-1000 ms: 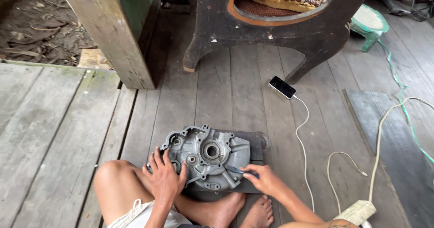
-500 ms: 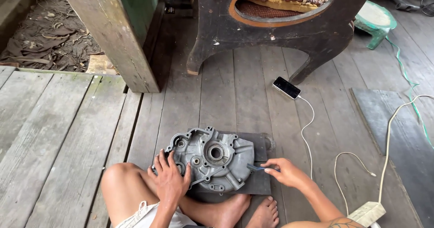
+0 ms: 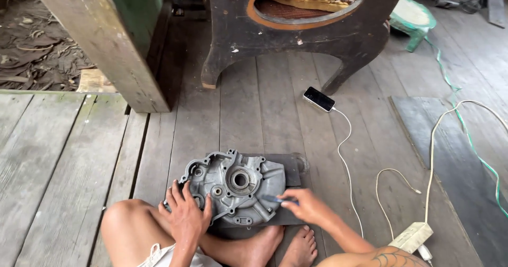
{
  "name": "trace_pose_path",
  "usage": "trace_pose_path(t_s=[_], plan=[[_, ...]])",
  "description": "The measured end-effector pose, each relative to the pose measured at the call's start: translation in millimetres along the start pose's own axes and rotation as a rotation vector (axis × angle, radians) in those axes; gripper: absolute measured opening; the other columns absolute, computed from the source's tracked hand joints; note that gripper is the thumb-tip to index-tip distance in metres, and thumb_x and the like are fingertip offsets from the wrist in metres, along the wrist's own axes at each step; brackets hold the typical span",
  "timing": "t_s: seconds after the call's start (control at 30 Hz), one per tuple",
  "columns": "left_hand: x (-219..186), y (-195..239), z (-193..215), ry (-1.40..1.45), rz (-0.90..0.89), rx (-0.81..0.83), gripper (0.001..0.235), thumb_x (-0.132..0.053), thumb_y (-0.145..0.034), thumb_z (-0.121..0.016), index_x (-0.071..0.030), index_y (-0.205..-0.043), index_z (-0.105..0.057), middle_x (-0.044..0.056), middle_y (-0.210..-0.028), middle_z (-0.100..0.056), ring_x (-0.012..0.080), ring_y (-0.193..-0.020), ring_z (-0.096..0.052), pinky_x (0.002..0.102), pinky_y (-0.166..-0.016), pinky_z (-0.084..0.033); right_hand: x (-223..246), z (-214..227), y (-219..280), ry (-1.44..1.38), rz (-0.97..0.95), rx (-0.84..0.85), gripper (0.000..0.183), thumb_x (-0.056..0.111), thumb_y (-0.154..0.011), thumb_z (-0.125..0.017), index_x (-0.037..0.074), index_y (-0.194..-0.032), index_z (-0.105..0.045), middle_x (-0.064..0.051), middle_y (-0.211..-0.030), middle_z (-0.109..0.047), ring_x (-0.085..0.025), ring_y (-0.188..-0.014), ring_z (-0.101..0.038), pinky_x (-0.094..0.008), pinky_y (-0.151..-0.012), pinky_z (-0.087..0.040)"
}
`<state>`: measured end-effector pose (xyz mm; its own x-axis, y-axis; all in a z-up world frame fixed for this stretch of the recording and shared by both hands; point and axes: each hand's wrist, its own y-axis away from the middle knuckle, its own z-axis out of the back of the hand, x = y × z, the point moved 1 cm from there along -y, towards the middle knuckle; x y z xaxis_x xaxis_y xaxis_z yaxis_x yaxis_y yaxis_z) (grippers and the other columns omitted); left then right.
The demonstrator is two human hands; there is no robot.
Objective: Cleaning a motorcycle engine casing using a small brush to remove dirt from crevices.
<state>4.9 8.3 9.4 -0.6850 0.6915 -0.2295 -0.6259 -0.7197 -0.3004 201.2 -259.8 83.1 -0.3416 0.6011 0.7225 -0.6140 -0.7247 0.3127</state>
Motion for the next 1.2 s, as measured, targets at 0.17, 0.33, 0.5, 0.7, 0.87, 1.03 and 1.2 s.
trace_pose_path(t_s=[0.17, 0.33, 0.5, 0.7, 0.87, 1.03, 1.2], plan=[[2.8, 2.2, -9.0, 0.017, 0.006, 0.041, 0.076, -0.059, -0.083, -0.058, -0.005, -0.137, -0.057, 0.022, -0.153, -0.047, 0.0346, -0.138, -0.044, 0.057, -0.115, -0.025, -2.4, 39.1, 3.8, 0.191, -0.048, 0.035, 0.024, 0.020, -0.085, -0.071, 0.017, -0.106, -0.081, 0.002, -0.071, -0.076, -0.013, -0.054, -0.054, -0.030, -0.054, -0.045], [0.4, 3.4, -3.3, 0.042, 0.001, 0.048, 0.076, -0.056, -0.082, -0.060, -0.003, -0.137, -0.058, 0.023, -0.151, -0.050, 0.0357, -0.136, -0.046, 0.059, -0.113, -0.029, 9.0, 19.9, -0.1, 0.308, 0.013, 0.000, 0.023, 0.027, -0.087, -0.069, 0.024, -0.106, -0.081, -0.004, -0.055, -0.065, -0.020, -0.044, -0.051, -0.036, -0.049, -0.042], [4.3, 6.7, -9.9, -0.095, 0.002, 0.039, 0.081, -0.062, -0.084, -0.054, -0.006, -0.141, -0.060, 0.019, -0.155, -0.053, 0.0342, -0.138, -0.049, 0.054, -0.112, -0.031, -6.7, 58.2, -2.0, 0.542, 0.022, 0.102, 0.022, 0.028, -0.086, -0.069, 0.029, -0.106, -0.077, -0.002, -0.069, -0.072, -0.028, -0.059, -0.067, -0.042, -0.057, -0.051], [7.9, 11.9, -30.6, 0.124, -0.064, -0.195, 0.070, -0.048, -0.082, -0.070, 0.001, -0.132, -0.068, 0.030, -0.147, -0.060, 0.0458, -0.132, -0.054, 0.060, -0.115, -0.029, 17.0, 75.1, -15.5, 0.497, 0.092, 0.210, 0.024, 0.023, -0.092, -0.058, 0.022, -0.112, -0.072, -0.004, -0.096, -0.075, -0.030, -0.092, -0.070, -0.044, -0.077, -0.053], [3.0, 8.8, -45.6, 0.572, -0.092, -0.166, 0.064, -0.016, -0.078, -0.073, 0.017, -0.130, -0.053, 0.039, -0.149, -0.038, 0.0557, -0.133, -0.043, 0.061, -0.112, -0.040, 4.3, 51.6, -32.9, 0.334, 0.194, 0.240, 0.023, 0.020, -0.088, -0.065, 0.017, -0.109, -0.075, -0.002, -0.092, -0.078, -0.027, -0.078, -0.072, -0.040, -0.070, -0.054], [-11.4, -2.0, -47.9, 0.640, -0.093, -0.091, 0.070, -0.008, -0.076, -0.075, 0.014, -0.136, -0.047, 0.036, -0.151, -0.034, 0.0546, -0.133, -0.044, 0.059, -0.111, -0.038, -25.3, 51.7, -47.6, 0.398, 0.064, 0.308, 0.018, 0.034, -0.095, -0.070, 0.034, -0.112, -0.076, 0.001, -0.088, -0.079, -0.025, -0.073, -0.075, -0.041, -0.071, -0.061], [-1.8, 7.7, -28.9, 0.351, -0.031, -0.072, 0.074, -0.021, -0.075, -0.082, 0.004, -0.140, -0.057, 0.033, -0.149, -0.047, 0.0525, -0.134, -0.047, 0.062, -0.110, -0.034, -34.3, 60.6, -59.5, 0.202, 0.164, 0.305, 0.022, 0.020, -0.093, -0.075, 0.013, -0.113, -0.078, -0.019, -0.106, -0.077, -0.040, -0.101, -0.072, -0.052, -0.087, -0.057]])
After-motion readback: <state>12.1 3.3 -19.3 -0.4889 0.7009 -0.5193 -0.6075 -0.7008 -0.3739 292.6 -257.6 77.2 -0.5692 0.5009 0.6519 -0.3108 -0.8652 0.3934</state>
